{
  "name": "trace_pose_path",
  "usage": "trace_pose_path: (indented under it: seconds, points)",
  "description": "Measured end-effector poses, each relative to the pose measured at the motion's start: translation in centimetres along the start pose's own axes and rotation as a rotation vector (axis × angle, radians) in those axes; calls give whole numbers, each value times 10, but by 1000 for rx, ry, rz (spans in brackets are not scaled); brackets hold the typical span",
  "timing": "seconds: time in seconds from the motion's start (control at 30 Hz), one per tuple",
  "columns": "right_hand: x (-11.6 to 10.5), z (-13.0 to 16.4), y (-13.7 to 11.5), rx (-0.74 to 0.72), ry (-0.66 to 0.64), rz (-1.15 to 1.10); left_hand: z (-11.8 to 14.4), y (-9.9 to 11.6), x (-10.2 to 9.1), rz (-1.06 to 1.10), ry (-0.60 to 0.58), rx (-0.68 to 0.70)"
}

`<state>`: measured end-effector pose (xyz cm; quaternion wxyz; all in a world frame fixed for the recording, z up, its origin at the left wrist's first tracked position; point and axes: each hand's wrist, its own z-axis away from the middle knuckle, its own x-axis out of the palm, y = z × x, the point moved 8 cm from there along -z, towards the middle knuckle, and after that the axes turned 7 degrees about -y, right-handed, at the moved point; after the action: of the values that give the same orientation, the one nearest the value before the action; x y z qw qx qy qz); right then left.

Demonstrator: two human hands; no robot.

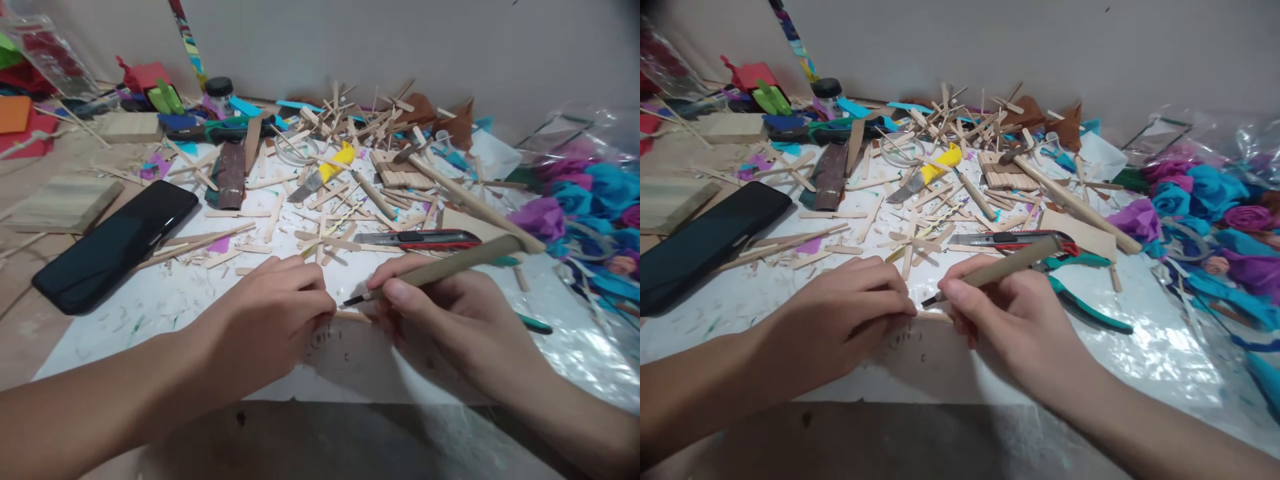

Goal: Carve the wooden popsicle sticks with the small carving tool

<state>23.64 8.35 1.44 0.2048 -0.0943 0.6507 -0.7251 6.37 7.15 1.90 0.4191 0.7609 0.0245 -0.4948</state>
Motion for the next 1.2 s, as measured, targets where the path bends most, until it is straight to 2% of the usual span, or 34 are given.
trace_pose_path:
  seconds: [0.1,0.2,0.3,0.57,0.77,0.97,1.2]
  points:
    - [4,-10,5,-12,-104,-17,0,-2,-1,12,11,-2]
    - [8,-20,-3,-70,-223,109,1,-4,-2,25,38,-4]
    - [13,-28,-7,-67,-339,184,3,-4,-3,22,63,3]
    - [19,-37,-12,-136,-503,301,2,-2,-3,-8,45,-3]
    - [22,-37,-18,-213,-562,332,0,1,-6,-25,40,6]
    - [33,-36,-29,-307,-604,553,1,1,-5,-29,53,37]
    - [40,-32,-38,-451,-644,640,3,-1,-3,-14,19,10]
